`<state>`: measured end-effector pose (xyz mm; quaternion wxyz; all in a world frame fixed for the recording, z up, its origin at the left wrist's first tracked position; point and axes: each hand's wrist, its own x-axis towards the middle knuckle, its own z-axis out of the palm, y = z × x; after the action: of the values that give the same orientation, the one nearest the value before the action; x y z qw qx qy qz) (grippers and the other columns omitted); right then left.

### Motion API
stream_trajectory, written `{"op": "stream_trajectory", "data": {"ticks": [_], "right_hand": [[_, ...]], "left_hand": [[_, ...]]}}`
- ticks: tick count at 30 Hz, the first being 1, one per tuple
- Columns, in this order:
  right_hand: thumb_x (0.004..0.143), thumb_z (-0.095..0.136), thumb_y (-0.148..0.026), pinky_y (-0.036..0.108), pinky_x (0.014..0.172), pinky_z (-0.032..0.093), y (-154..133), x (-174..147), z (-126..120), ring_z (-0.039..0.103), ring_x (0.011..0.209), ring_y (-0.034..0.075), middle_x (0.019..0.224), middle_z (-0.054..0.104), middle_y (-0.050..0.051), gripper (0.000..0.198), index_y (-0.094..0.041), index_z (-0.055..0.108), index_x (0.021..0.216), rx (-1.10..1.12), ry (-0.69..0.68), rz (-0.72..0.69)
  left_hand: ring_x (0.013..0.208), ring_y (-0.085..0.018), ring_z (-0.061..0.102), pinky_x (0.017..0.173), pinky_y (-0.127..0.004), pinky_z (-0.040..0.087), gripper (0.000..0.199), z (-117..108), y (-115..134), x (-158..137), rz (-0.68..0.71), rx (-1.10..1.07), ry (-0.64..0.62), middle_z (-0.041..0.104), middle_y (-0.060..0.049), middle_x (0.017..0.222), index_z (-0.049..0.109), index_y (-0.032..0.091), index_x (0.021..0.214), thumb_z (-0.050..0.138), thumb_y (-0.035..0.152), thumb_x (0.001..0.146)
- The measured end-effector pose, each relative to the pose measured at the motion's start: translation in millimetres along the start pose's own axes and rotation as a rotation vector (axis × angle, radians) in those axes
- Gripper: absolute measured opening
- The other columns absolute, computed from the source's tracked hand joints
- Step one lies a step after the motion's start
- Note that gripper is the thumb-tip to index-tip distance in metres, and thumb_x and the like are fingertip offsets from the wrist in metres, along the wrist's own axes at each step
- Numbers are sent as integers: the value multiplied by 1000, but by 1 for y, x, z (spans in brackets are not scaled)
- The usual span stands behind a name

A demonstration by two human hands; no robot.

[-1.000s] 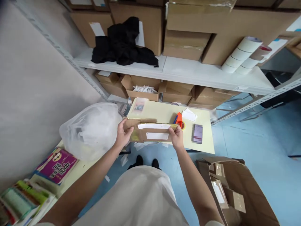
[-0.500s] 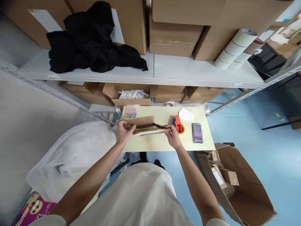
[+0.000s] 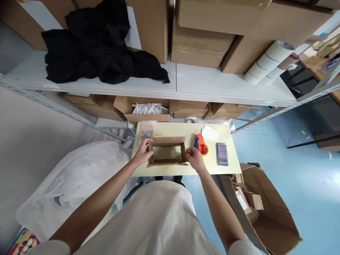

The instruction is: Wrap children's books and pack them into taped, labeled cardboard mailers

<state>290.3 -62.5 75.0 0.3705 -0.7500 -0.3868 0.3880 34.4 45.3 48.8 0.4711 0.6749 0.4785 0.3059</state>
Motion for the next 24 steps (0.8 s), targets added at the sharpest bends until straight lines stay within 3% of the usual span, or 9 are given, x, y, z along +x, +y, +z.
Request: {"op": "stream_trajectory", "data": {"ticks": [3,5,7,11,15,19,24], "right_hand": [[69,57,-37,26,51,37,4,1,-2,43,54,13,59,47,-4,25,-18,58,84,8,8,-29],[68,55,-35,26,51,38,7,2,-1,43,53,13,56,46,-4,22,-19,57,82,-50,46,-63],[67,54,-35,27,52,38,10,3,0,43,52,14,54,46,-5,20,-20,56,80,-115,64,-92],[69,52,-34,28,53,40,21,8,1,43,51,14,54,46,-5,19,-20,56,81,-139,70,-132],[69,51,-31,27,52,40,31,13,0,44,50,14,53,46,-5,19,-19,54,83,-158,64,-131],[69,51,-29,27,53,41,34,17,1,46,50,14,53,46,-7,20,-20,53,86,-190,27,-136],[73,56,-37,29,62,48,31,21,9,57,60,15,64,60,-2,24,-20,55,91,-202,-106,-203]], "left_hand": [[126,-23,43,100,-38,38,70,2,-4,-5,32,50,-173,43,-13,135,26,21,138,48,13,72],[137,-26,29,107,-42,31,78,4,-7,-9,30,106,-148,26,-16,148,11,19,144,51,22,77],[137,-29,27,107,-45,32,83,5,-12,-15,-10,152,-86,21,-18,150,8,19,145,55,32,79],[120,-28,51,86,-40,51,68,3,-20,-39,-90,178,-5,40,-18,139,30,20,136,58,41,78],[85,-20,64,64,-32,55,35,13,-20,-69,-121,227,83,60,-11,106,51,17,106,59,35,76],[78,-18,63,69,-32,54,13,29,-16,-72,-5,340,38,63,-6,87,58,18,89,55,27,79],[91,-21,62,84,-37,50,26,29,-18,-53,159,497,-114,65,-9,94,67,18,90,42,25,87]]}}
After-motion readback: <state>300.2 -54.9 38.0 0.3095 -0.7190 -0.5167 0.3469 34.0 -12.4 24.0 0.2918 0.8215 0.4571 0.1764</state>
